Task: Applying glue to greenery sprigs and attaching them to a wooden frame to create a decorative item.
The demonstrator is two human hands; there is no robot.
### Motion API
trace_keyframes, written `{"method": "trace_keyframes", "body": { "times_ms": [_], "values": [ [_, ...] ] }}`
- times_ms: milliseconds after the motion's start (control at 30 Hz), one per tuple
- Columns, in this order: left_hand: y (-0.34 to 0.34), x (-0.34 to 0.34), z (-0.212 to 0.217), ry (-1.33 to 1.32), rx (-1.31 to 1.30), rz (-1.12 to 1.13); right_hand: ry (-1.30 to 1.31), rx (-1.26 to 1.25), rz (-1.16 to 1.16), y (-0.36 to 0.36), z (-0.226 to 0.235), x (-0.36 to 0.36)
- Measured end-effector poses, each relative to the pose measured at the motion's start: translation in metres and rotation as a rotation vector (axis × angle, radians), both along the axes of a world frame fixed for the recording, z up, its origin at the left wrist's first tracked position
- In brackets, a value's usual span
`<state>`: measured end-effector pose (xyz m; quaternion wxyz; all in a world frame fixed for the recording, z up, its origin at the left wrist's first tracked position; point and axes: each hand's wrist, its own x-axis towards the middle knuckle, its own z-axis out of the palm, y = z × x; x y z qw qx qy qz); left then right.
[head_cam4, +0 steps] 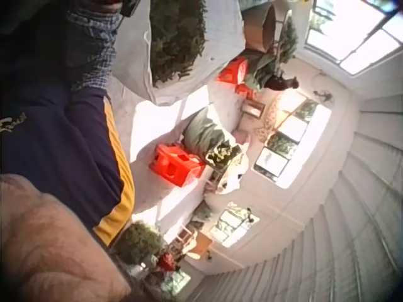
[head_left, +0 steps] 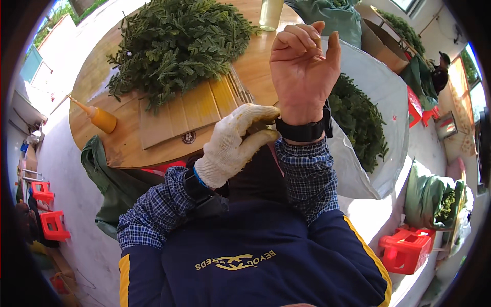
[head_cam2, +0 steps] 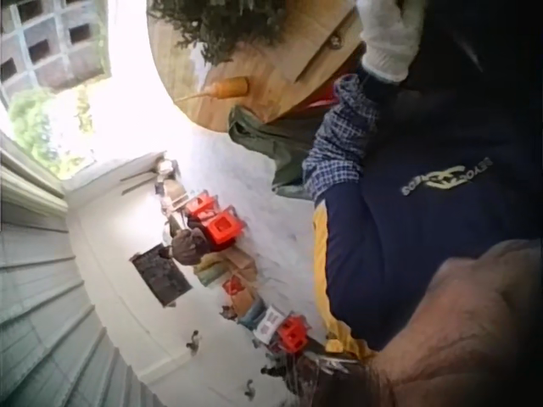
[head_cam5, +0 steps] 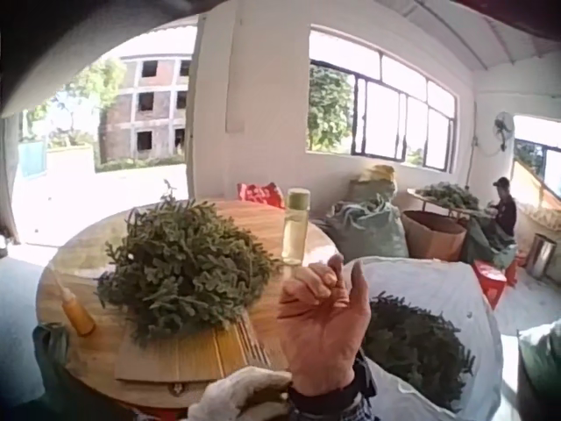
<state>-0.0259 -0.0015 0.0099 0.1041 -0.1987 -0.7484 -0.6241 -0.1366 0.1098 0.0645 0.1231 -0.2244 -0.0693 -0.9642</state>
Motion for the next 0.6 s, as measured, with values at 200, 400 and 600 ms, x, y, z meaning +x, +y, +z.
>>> {"method": "trace_keyframes", "body": {
  "times_ms": [200,400,600],
  "values": [
    [0.012,-0.005,-0.013,-0.076,0.150,-0.068,-0.012,-0.174,0.123,0.012,0.003,0.011],
    [0.009,-0.005,-0.008,0.018,-0.031,-0.092,0.040,-0.154,0.162,0.014,-0.001,0.011],
    [0.001,-0.006,-0.004,-0.209,0.057,-0.188,0.066,-0.065,0.121,0.003,-0.007,0.012]
  ]
}}
